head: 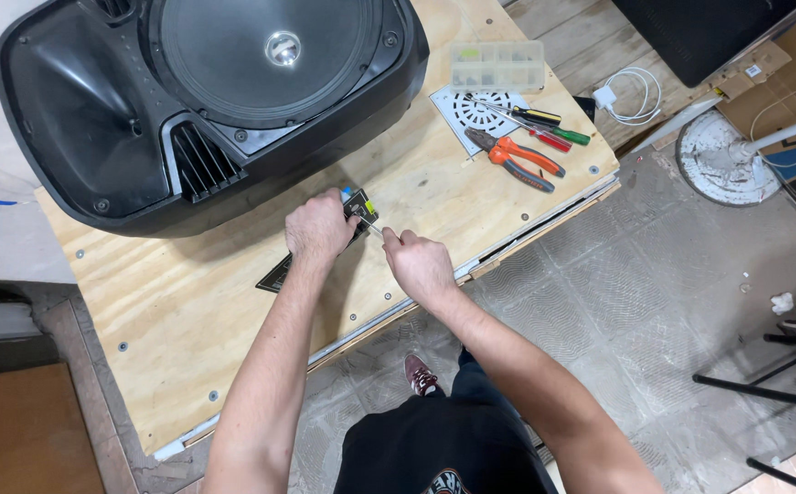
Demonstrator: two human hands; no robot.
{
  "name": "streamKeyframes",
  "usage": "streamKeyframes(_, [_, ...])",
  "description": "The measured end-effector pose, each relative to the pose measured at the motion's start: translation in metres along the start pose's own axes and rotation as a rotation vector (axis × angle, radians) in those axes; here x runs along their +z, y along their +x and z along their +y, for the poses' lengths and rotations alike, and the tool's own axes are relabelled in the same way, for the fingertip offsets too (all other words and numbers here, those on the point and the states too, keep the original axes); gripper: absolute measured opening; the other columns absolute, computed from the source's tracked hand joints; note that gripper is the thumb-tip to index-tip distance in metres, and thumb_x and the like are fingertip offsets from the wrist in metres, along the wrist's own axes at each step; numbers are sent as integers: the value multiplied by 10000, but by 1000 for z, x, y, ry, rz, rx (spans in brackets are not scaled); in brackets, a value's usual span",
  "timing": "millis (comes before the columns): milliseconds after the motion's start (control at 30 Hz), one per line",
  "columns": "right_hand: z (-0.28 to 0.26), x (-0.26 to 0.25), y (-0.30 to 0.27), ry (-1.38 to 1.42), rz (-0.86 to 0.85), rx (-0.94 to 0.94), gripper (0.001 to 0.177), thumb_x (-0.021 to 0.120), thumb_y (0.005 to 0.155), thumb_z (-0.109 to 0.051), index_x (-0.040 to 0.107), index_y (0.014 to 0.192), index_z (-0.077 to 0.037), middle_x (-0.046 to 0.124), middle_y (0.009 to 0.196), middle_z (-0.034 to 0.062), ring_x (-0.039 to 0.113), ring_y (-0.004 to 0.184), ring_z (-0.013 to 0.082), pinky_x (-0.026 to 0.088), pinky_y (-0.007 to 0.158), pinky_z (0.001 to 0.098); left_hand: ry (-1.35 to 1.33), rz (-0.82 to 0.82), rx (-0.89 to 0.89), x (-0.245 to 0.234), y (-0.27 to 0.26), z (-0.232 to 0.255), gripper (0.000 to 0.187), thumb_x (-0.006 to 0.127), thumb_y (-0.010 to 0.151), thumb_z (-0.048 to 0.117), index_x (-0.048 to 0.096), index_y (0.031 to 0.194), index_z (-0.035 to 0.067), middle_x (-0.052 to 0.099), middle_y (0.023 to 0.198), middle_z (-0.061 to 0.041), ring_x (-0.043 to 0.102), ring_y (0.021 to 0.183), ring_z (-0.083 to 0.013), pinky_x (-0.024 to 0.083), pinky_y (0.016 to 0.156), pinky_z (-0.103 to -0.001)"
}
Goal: The person uses a screwdriver to remove screws from a small electronic device on a wooden workbench. They then flip the device over to reveal a circuit board and continue manipulating it with their hands.
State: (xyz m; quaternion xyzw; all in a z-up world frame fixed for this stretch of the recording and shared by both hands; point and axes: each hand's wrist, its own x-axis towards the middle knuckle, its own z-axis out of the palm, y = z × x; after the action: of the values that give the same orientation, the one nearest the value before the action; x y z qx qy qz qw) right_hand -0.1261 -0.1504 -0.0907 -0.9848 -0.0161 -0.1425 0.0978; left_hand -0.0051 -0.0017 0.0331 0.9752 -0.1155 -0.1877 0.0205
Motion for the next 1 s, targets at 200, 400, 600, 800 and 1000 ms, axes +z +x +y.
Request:
streamKeyframes(200, [1, -28, 23, 491, -348, 293, 355, 696, 1075, -351, 819, 1382, -220, 847, 1063, 185, 828, 1028, 462, 688, 878, 560, 2, 35, 32, 15, 14, -10, 390, 768, 1005, 432, 742, 1279, 156, 829, 1216, -73, 817, 1196, -365, 652, 1022, -571])
streamKeyframes(400, [18, 1, 29, 715, -322, 390, 310, 755, 1028, -326, 873, 1293, -218, 865, 1122, 196, 792, 1132, 498, 668, 970, 553, 18, 36, 31, 4, 8, -7, 391, 764, 1012, 437, 754, 1279, 151, 838, 1222, -88, 815, 1203, -380, 653, 1012, -571])
streamKeyframes(600, [3, -19, 9, 437, -254, 273, 335, 715, 1059, -376, 823, 1360, -274, 849, 999, 147, 841, 991, 403, 695, 877, 524, 3, 39, 6, 16, 10, -7, 400, 754, 1012, 451, 748, 1291, 165, 834, 1220, -76, 814, 1205, -369, 655, 1007, -576])
streamKeyframes(800, [7, -12, -1, 437, -148, 260, 312, 706, 1076, -402, 813, 1347, -291, 812, 915, 113, 838, 930, 361, 695, 824, 500, -5, 14, -1, 8, 3, -4, 461, 733, 1023, 479, 730, 1354, 159, 821, 1289, -80, 795, 1252, -377, 637, 1052, -584])
streamKeyframes(1000, [1, -13, 2, 430, -121, 242, 307, 695, 1082, -400, 807, 1339, -275, 801, 904, 108, 834, 917, 367, 692, 814, 510, -3, 9, -8, 12, 1, -2, 456, 731, 1022, 483, 719, 1344, 161, 816, 1284, -82, 795, 1247, -376, 638, 1053, -584])
